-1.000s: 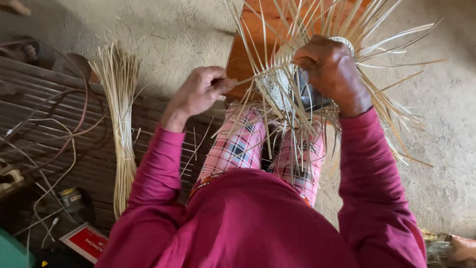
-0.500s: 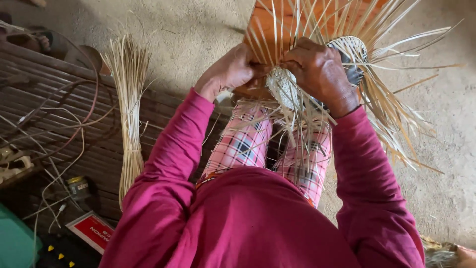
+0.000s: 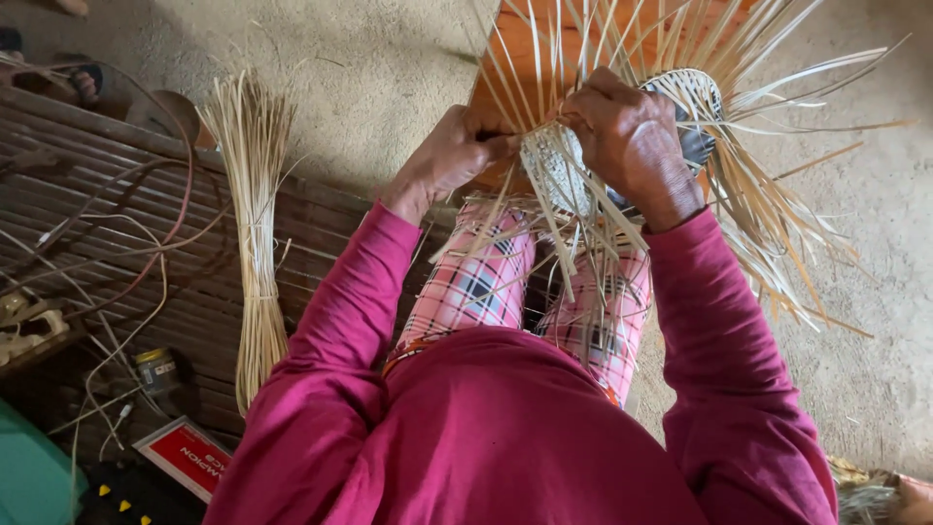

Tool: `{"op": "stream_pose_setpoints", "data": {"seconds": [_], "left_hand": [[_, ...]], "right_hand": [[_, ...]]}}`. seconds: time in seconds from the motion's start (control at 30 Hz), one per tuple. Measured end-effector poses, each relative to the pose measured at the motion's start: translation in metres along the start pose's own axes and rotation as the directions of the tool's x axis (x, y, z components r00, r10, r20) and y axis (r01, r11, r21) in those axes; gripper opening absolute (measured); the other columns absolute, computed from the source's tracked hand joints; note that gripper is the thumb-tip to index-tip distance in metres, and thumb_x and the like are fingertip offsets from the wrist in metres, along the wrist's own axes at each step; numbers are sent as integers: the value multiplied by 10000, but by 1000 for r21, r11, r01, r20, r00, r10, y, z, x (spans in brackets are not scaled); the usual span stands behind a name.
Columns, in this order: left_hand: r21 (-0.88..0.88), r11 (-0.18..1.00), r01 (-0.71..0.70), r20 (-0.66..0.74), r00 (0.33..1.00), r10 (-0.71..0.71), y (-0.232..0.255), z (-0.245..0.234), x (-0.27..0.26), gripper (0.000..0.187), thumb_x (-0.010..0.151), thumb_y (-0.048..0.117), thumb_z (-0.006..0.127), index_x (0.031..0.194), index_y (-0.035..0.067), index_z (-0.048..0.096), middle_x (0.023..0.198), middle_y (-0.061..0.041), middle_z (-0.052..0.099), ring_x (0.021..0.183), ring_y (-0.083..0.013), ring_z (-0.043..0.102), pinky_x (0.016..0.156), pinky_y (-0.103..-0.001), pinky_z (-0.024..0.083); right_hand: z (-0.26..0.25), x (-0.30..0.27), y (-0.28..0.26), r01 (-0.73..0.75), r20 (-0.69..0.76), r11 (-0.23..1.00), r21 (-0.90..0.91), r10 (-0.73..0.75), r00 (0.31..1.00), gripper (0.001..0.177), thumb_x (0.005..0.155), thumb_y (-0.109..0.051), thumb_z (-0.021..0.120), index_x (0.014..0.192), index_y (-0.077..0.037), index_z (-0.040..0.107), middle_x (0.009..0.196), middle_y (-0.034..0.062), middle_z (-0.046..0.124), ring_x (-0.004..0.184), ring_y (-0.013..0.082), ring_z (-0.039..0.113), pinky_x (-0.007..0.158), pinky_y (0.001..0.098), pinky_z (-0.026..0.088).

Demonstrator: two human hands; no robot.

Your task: Weaving thin bamboo strips into a circular frame to construct a basket or similar item.

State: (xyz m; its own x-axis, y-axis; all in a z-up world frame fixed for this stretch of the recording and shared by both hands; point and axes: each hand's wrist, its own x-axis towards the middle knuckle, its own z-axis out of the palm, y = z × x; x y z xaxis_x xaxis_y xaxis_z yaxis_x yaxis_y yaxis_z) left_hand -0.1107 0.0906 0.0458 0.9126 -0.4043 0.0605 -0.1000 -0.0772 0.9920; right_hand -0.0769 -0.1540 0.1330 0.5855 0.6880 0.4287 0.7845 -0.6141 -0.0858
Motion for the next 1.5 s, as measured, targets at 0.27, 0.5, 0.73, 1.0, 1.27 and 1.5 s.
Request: {"op": "stream_pose_setpoints", "data": {"seconds": [0.27,0.5,0.73,1.0,1.27,1.5], "left_hand": [[331,916,-224,-192,935,298,-28,23,5,177,994,81,603,820,105,627,712,-3,583,516,-91,396,432,-233,316],[325,910,-256,-217,917,336,-16,27,0,100,982,55,640,896,30,686,749,-62,639,511,-103,413,423,-233,310],[375,903,-209,-275,905,324,2,28,-4,30,922,25,720,894,19,729,769,-84,710,511,-109,506,413,-216,378],[309,933,-183,-272,923,271,27,28,-7,35,871,-11,734,902,0,744,749,-86,716,521,-114,530,435,-229,399],[354,901,-252,-216,915,341,-6,22,0,126,954,111,757,850,61,708,753,-55,696,537,-102,534,442,-220,412],[243,941,-236,-167,945,280,5,16,-3,191,985,84,695,796,62,674,687,-34,684,443,-61,429,377,-203,276]], "right_hand": [[5,-14,36,115,-25,959,-258,-125,992,190,930,44,710,881,-138,732,935,-1,742,562,69,542,440,195,497],[-46,-47,96,-183,-211,804,-567,73,975,199,1054,-164,693,865,-190,752,976,1,744,571,159,494,529,320,349],[3,-42,8,-303,-273,944,-133,259,926,150,906,-150,849,971,-67,744,1149,132,544,1034,273,536,912,428,473],[10,-32,-12,-426,-295,899,-103,381,876,700,1004,-651,756,1477,-165,585,1472,245,357,1438,461,294,1168,765,231],[1,-32,-18,-389,-283,889,-242,319,905,909,626,-277,1008,1428,-221,583,1199,120,423,1078,291,412,887,456,389],[33,-23,-3,-5,-336,930,-367,-127,933,586,950,-289,1001,1430,-339,669,1198,43,600,1015,222,551,719,367,438]]}}
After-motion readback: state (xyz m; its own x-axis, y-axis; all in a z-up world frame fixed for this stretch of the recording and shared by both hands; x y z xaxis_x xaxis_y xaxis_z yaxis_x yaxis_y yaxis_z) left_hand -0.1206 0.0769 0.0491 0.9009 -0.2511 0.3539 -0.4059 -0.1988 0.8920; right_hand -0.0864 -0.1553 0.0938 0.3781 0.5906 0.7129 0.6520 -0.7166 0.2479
